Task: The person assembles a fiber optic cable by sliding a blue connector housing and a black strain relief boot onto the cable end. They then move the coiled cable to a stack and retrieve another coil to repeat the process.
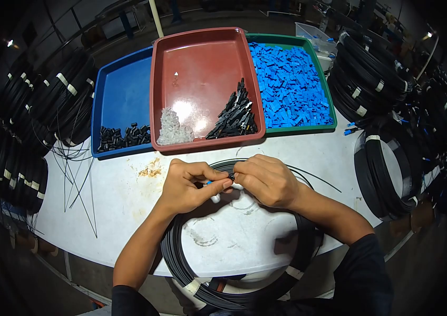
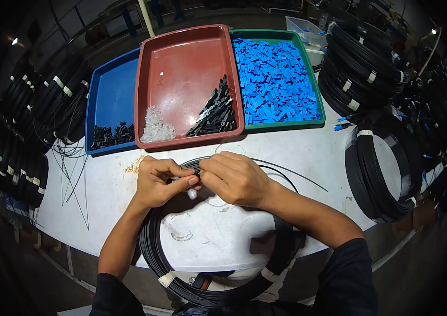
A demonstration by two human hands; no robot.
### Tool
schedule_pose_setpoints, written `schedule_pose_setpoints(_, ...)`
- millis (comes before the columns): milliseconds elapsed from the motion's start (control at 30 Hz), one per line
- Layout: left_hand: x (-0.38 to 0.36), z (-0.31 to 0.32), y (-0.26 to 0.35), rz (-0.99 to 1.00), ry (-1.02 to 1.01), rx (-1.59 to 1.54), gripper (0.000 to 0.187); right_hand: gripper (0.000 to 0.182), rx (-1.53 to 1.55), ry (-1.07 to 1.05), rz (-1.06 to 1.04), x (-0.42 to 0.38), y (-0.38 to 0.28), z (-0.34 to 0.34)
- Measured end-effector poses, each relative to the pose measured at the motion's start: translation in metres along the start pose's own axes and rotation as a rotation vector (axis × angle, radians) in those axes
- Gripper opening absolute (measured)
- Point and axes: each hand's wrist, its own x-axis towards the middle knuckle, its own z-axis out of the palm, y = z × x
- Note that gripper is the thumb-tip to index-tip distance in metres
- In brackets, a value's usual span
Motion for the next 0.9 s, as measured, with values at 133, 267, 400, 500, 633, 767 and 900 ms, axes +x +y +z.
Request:
schedule_pose_setpoints(133,0.0019,-0.0033,-0.0012,0.475,-0.078,0.586,0.012,0.018,0.172,-0.070,0.205,-0.0084,0.0002,0.0035)
schedule_pose_setpoints(267,0.0079,0.0013,-0.0007,0.930,-0.029,0.990,0.007,0.015,0.584,-0.083,0.606,-0.0094,0.0033,0.0055)
schedule_pose_setpoints(400,0.0059,-0.0062,-0.0070,0.732,0.007,0.792,0.010,0.015,0.518,-0.072,0.524,-0.0067,0.0020,0.0079)
schedule_pose_setpoints(500,0.0015,-0.0020,-0.0080,0.421,0.075,0.496,0.014,0.016,0.287,-0.032,0.310,-0.0071,0.0037,0.0085)
schedule_pose_setpoints(633,0.0019,-0.0001,0.0010,-0.177,0.026,-0.066,0.014,0.019,0.025,-0.056,0.048,-0.0047,0.0034,0.0036)
schedule_pose_setpoints(767,0.0005,0.0015,-0.0057,0.163,0.013,0.237,0.012,0.016,0.060,-0.073,0.094,-0.0057,0.0008,0.0031)
schedule_pose_setpoints(900,0.0030,-0.0023,-0.0029,0.631,-0.102,0.794,0.009,0.014,0.496,-0.099,0.548,-0.0084,-0.0016,0.0051)
